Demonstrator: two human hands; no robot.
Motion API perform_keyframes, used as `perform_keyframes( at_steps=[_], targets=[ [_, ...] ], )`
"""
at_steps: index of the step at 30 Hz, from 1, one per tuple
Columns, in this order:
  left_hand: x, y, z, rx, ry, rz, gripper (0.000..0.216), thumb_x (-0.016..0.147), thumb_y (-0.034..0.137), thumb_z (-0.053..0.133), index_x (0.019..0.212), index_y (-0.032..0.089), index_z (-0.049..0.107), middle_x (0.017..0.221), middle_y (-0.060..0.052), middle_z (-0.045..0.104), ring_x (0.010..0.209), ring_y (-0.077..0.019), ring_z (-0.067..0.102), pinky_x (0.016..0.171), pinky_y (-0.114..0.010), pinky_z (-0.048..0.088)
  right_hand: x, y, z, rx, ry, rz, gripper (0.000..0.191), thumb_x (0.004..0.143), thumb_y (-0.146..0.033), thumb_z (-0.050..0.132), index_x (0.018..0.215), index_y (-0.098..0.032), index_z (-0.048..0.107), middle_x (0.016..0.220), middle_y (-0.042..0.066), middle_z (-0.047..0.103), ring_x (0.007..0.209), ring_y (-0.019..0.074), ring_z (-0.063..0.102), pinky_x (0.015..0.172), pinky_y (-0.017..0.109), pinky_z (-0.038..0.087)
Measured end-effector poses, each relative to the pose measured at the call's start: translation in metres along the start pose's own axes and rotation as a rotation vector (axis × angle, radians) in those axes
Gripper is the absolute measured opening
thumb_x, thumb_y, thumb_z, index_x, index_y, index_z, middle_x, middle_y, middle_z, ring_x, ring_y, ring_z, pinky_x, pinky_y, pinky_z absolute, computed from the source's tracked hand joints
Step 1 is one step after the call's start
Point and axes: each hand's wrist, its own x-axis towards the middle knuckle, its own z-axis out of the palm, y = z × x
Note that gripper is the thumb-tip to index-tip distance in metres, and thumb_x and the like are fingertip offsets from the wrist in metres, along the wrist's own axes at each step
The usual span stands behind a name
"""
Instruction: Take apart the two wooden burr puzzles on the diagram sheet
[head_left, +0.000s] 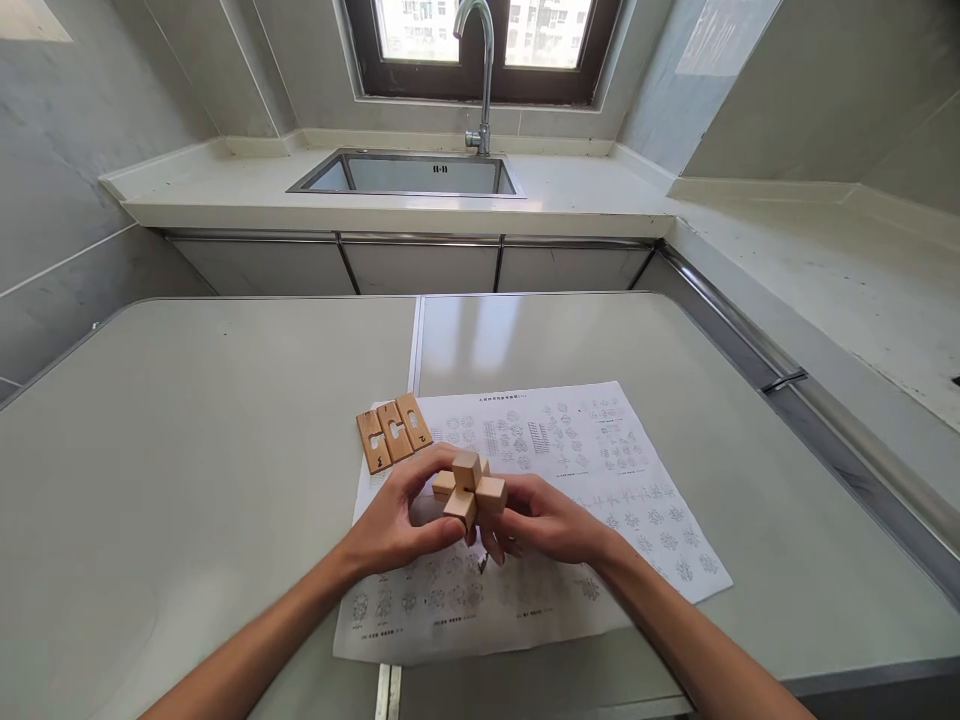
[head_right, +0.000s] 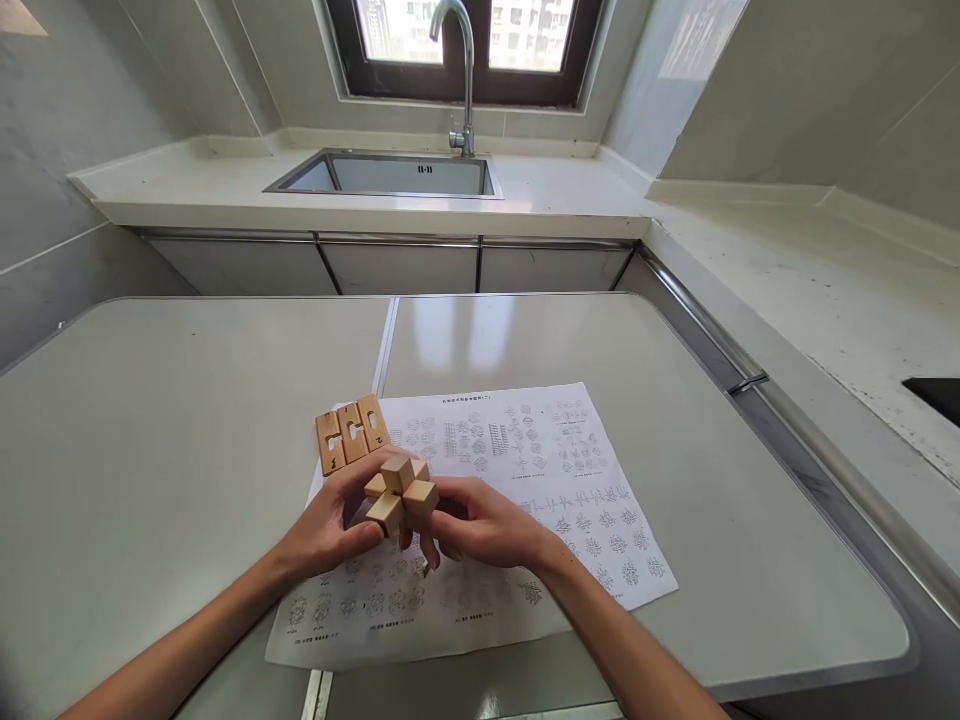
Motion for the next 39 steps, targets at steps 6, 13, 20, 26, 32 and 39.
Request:
perform_keyframes(
  at_steps=[6, 13, 20, 26, 32, 39],
  targets=[
    [0.0, 0.002, 0.0, 0.068, 0.025, 0.094, 0.059, 0.083, 0.072, 0.073, 0.114, 0.022, 0.068, 0.114, -0.012, 0.07, 0.104, -0.0297, 0.069, 0.092, -0.042, 0.057, 0.001, -0.002, 0.002, -0.045, 0.064, -0.046, 0.026, 0.103, -0.04, 0.061, 0.088, -0.019, 0.066, 0.065, -0.003, 0.055, 0.059, 0.0121, 0.053, 0.058, 0.026, 0.047],
    [-0.003, -0.003, -0.001, 0.137, 0.082, 0.14, 0.053, 0.079, 0.057, 0.082, 0.115, 0.022, 0.067, 0.116, -0.012, 0.07, 0.109, -0.031, 0.067, 0.096, -0.043, 0.055, 0.004, -0.002, 0.006, -0.135, 0.174, -0.093, 0.016, 0.096, -0.025, 0.063, 0.082, -0.019, 0.066, 0.068, -0.003, 0.056, 0.056, 0.0107, 0.052, 0.054, 0.025, 0.044],
    [-0.002, -0.003, 0.001, 0.282, 0.195, 0.217, 0.049, 0.074, 0.039, 0.089, 0.112, 0.024, 0.063, 0.108, -0.007, 0.069, 0.102, -0.0261, 0.067, 0.091, -0.039, 0.054, 0.002, 0.008, 0.003, -0.265, 0.354, -0.111, 0.016, 0.094, -0.036, 0.074, 0.097, -0.02, 0.072, 0.068, -0.003, 0.062, 0.056, 0.012, 0.054, 0.055, 0.026, 0.045],
    [-0.001, -0.003, 0.004, 0.419, 0.282, 0.297, 0.055, 0.069, 0.03, 0.093, 0.111, 0.024, 0.058, 0.106, -0.005, 0.066, 0.102, -0.0242, 0.065, 0.09, -0.037, 0.054, 0.002, 0.016, 0.0, -0.199, 0.383, -0.092, 0.021, 0.095, -0.041, 0.075, 0.098, -0.022, 0.067, 0.069, -0.004, 0.064, 0.055, 0.0122, 0.06, 0.053, 0.026, 0.046],
    [-0.002, -0.004, 0.004, 0.458, 0.289, 0.316, 0.057, 0.07, 0.03, 0.093, 0.114, 0.023, 0.057, 0.106, -0.005, 0.066, 0.099, -0.0235, 0.065, 0.088, -0.036, 0.054, 0.001, 0.013, 0.002, -0.18, 0.358, -0.105, 0.02, 0.098, -0.041, 0.071, 0.106, -0.023, 0.064, 0.074, -0.003, 0.067, 0.059, 0.0141, 0.066, 0.057, 0.028, 0.05],
    [-0.001, -0.009, 0.002, 0.464, 0.289, 0.248, 0.051, 0.073, 0.03, 0.09, 0.112, 0.024, 0.059, 0.104, -0.004, 0.067, 0.097, -0.0226, 0.065, 0.085, -0.036, 0.053, -0.001, 0.012, 0.001, -0.146, 0.37, -0.097, 0.021, 0.102, -0.042, 0.068, 0.112, -0.025, 0.06, 0.09, 0.0, 0.071, 0.064, 0.0155, 0.072, 0.061, 0.03, 0.053]
  ],
)
